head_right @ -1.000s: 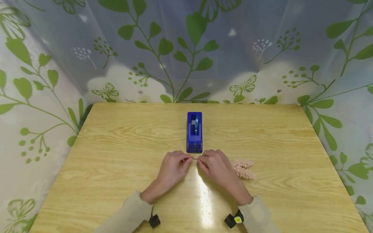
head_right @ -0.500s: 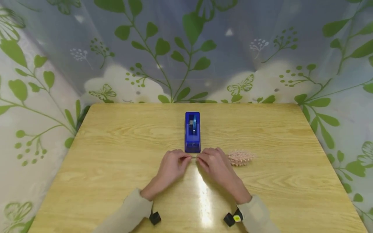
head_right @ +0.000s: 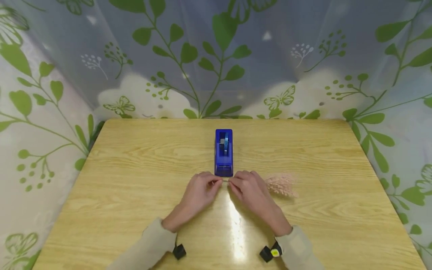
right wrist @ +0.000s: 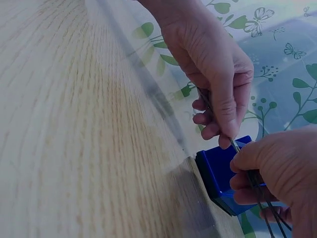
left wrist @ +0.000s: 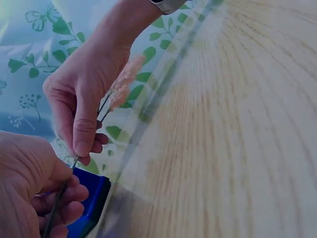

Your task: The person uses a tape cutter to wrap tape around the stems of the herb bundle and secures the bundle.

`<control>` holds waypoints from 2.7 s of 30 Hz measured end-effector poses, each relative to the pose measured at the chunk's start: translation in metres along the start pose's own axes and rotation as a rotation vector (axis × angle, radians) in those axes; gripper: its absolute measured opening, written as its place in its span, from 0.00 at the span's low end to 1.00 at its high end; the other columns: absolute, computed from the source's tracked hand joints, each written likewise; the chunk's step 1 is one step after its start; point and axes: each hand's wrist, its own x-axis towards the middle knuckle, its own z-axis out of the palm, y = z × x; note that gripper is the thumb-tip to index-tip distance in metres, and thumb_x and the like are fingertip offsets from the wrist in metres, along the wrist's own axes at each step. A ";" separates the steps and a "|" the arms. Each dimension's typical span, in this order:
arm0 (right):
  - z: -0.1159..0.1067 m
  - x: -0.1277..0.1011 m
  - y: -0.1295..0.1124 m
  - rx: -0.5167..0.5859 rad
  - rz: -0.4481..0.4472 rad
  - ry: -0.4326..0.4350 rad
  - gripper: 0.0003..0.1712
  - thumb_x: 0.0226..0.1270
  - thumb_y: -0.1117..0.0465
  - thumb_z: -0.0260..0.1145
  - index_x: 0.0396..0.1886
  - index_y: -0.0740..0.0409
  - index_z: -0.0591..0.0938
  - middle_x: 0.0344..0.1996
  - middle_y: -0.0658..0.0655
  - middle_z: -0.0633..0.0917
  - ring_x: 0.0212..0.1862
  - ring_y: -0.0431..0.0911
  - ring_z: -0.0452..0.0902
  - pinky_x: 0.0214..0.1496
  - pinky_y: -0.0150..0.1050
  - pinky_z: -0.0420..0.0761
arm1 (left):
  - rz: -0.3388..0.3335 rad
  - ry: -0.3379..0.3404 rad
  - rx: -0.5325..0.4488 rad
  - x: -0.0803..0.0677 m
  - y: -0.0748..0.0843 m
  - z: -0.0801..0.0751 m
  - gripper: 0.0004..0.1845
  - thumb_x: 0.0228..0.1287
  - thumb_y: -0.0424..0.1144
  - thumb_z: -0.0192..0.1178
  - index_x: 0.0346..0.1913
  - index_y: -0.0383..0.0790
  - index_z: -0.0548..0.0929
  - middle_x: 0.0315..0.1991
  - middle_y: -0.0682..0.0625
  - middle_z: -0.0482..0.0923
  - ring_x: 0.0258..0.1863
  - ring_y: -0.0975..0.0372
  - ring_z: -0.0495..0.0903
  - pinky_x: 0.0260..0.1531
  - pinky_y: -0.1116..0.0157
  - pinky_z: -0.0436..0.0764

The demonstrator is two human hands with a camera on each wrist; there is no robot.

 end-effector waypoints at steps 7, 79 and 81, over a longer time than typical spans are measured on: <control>0.002 0.000 0.001 0.007 -0.013 0.053 0.06 0.57 0.67 0.80 0.35 0.59 0.93 0.31 0.53 0.89 0.32 0.46 0.84 0.33 0.40 0.75 | -0.024 -0.006 -0.015 -0.001 0.002 -0.001 0.06 0.72 0.34 0.66 0.42 0.36 0.92 0.34 0.48 0.87 0.30 0.61 0.83 0.37 0.65 0.82; -0.007 0.019 0.004 -0.059 0.031 -0.023 0.02 0.62 0.65 0.78 0.34 0.59 0.92 0.30 0.53 0.89 0.30 0.46 0.85 0.35 0.41 0.79 | -0.061 0.039 0.057 0.015 0.003 -0.003 0.06 0.72 0.34 0.66 0.39 0.38 0.92 0.32 0.49 0.87 0.31 0.59 0.84 0.34 0.65 0.82; -0.008 0.018 0.003 -0.018 0.061 -0.047 0.02 0.65 0.66 0.76 0.35 0.61 0.91 0.30 0.54 0.88 0.30 0.46 0.84 0.34 0.39 0.81 | -0.057 0.056 0.040 0.015 0.002 -0.002 0.05 0.71 0.33 0.67 0.39 0.37 0.92 0.32 0.49 0.87 0.31 0.58 0.84 0.35 0.64 0.82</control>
